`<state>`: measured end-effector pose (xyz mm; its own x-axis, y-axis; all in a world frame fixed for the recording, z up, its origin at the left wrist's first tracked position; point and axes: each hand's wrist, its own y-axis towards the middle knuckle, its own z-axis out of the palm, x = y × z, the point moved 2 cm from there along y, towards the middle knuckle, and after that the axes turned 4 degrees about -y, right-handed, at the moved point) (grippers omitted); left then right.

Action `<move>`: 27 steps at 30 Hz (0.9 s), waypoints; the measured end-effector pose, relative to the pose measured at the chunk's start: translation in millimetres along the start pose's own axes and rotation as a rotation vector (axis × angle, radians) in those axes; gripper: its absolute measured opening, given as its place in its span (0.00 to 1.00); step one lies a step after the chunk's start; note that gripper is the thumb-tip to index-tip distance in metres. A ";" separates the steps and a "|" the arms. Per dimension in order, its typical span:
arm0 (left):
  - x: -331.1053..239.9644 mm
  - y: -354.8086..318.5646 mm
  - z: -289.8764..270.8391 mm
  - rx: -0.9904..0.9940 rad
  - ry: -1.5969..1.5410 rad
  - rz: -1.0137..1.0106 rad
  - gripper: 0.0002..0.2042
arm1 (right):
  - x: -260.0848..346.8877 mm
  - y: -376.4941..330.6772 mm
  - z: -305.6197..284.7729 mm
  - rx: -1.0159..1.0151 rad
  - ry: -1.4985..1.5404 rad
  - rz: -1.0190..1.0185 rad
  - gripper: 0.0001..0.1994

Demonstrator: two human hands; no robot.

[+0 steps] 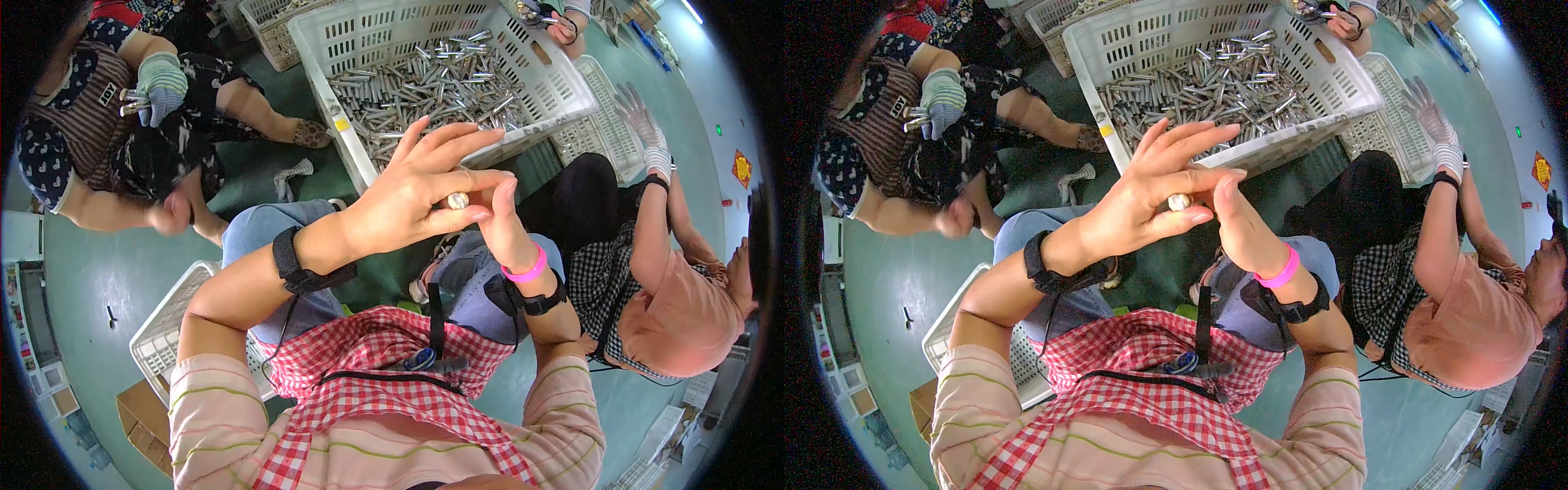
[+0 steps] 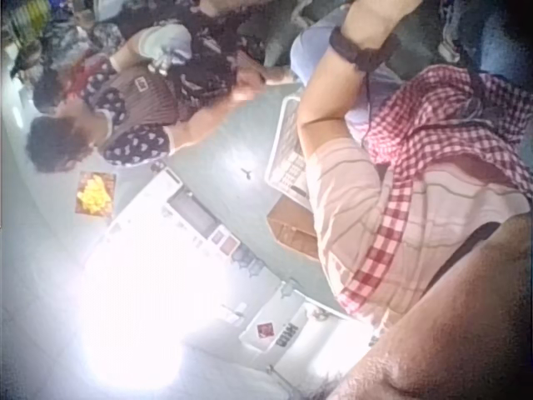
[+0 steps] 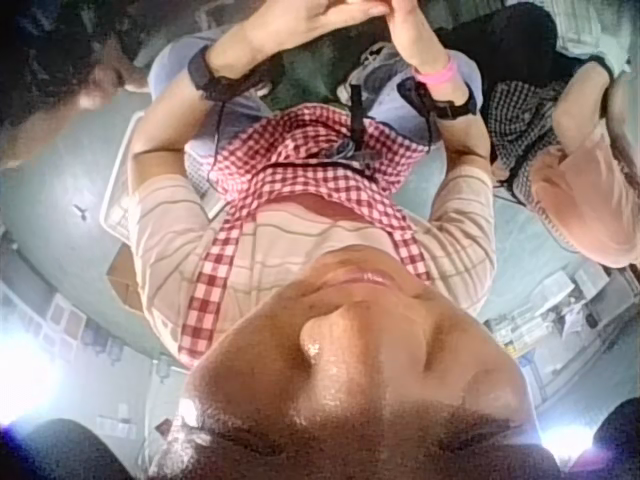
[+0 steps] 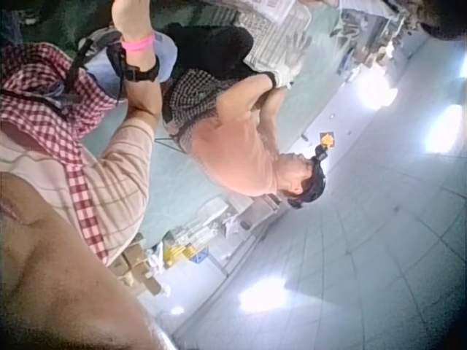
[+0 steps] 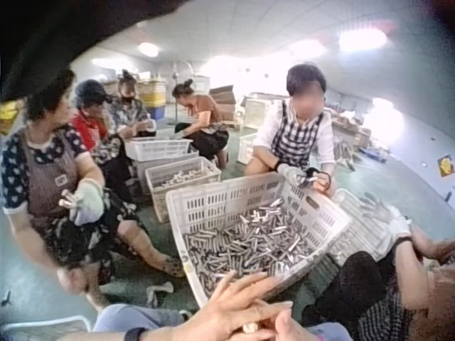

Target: The person assembles small metal tubes and circular components by hand, inserting pieces into each other and placing finished items into a basket.

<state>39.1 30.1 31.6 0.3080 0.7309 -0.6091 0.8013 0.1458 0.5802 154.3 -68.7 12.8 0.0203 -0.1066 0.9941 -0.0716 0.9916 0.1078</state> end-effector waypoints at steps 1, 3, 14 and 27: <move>-0.7 -0.5 -0.4 0.009 0.023 0.003 0.19 | -3.2 -0.7 0.0 0.000 0.001 -0.001 0.34; -1.4 -1.0 0.1 0.018 0.044 0.005 0.19 | -11.0 -2.1 -0.4 -0.041 -0.054 0.023 0.32; 0.3 -0.4 -1.5 0.077 0.214 0.020 0.23 | -2.7 7.8 5.9 -0.178 0.175 0.191 0.25; 10.0 -3.5 2.9 -0.016 0.155 -0.098 0.36 | -3.8 12.0 3.5 -0.226 0.180 0.174 0.24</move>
<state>40.9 35.0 22.0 0.1453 0.8064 -0.5732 0.8149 0.2310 0.5315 149.9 -56.7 10.3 0.2049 0.0600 0.9769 0.1327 0.9872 -0.0885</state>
